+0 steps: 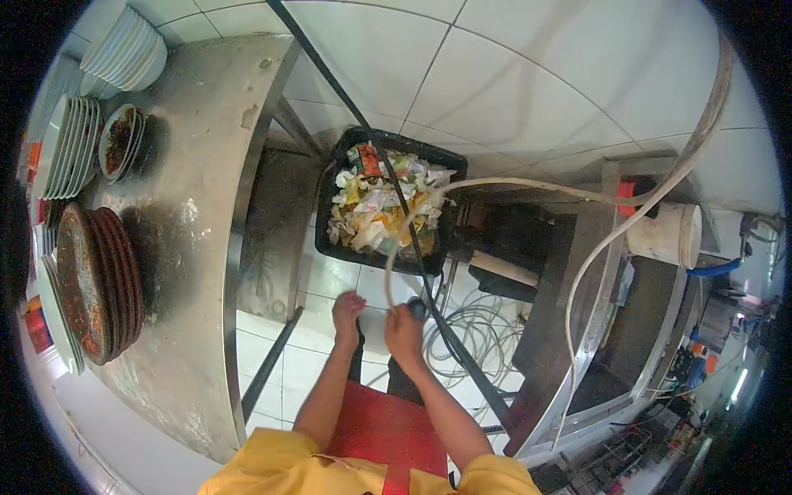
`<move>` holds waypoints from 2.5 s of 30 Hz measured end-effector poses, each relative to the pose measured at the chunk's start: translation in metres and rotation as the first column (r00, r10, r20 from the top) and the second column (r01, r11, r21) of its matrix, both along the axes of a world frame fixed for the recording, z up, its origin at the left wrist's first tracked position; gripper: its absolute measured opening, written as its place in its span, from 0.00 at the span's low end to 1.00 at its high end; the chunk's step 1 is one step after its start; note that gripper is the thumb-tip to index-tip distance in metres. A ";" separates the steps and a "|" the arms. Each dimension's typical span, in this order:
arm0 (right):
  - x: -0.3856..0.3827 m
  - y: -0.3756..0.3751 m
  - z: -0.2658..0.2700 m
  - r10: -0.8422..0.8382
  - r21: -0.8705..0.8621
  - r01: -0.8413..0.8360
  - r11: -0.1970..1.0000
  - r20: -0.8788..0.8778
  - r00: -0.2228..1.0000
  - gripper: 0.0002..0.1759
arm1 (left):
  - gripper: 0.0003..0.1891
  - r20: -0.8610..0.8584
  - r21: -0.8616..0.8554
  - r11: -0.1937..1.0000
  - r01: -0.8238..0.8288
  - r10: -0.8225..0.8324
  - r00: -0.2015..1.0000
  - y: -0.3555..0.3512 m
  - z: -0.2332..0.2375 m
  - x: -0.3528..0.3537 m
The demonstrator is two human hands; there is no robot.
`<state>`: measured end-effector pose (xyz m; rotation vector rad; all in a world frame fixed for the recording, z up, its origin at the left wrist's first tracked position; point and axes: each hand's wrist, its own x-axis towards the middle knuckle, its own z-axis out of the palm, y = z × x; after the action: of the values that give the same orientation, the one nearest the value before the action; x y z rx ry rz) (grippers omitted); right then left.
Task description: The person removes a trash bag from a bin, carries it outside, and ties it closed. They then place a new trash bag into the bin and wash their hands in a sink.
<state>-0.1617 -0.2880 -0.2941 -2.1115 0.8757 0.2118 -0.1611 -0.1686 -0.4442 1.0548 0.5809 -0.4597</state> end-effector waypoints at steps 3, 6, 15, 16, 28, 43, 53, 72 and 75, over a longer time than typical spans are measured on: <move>-0.028 -0.029 0.013 0.066 -0.196 -0.043 0.980 0.112 0.991 0.07 | 0.25 -0.315 0.020 0.999 0.028 -0.020 0.949 -0.056 0.018 0.073; -0.035 -0.035 0.024 0.078 -0.225 -0.054 0.973 0.101 0.992 0.08 | 0.28 -0.287 0.213 0.974 0.078 -0.013 0.958 -0.090 -0.047 0.081; -0.038 -0.051 0.034 -0.020 -0.331 0.024 0.943 0.017 1.000 0.09 | 0.24 -0.316 0.248 0.959 -0.134 0.211 0.925 -0.079 0.004 0.079; -0.041 -0.058 0.030 0.006 -0.357 -0.010 0.934 -0.012 1.000 0.09 | 0.25 -0.359 0.241 0.963 -0.121 0.204 0.911 -0.069 0.004 0.073; -0.067 -0.060 0.008 0.235 -0.420 -0.178 0.890 0.090 0.968 0.08 | 0.18 -0.342 0.512 0.855 0.083 0.114 0.933 0.089 -0.009 -0.150; -0.215 0.026 -0.121 0.637 0.057 -0.647 0.761 -0.254 0.728 0.14 | 0.10 -0.322 0.571 0.789 -0.225 0.468 0.823 0.237 -0.027 -0.429; -0.339 0.138 -0.136 0.347 0.490 -0.047 0.870 -0.544 0.764 0.34 | 0.09 -0.084 0.796 0.565 -0.217 0.458 0.885 0.315 -0.089 -0.535; -0.343 0.196 -0.172 0.674 -0.113 -0.669 0.735 0.013 0.738 0.06 | 0.09 -0.092 0.490 0.615 -0.618 0.741 0.665 0.360 -0.052 -0.557; -0.355 0.195 -0.155 0.745 -0.190 -0.721 0.666 0.132 0.653 0.07 | 0.12 0.066 0.857 0.335 -0.391 0.682 0.729 0.340 -0.045 -0.556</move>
<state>-0.5165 -0.0932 -0.4490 -2.4537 -0.1559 0.3610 -0.7169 0.1711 -0.4891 1.6051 1.5046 0.3642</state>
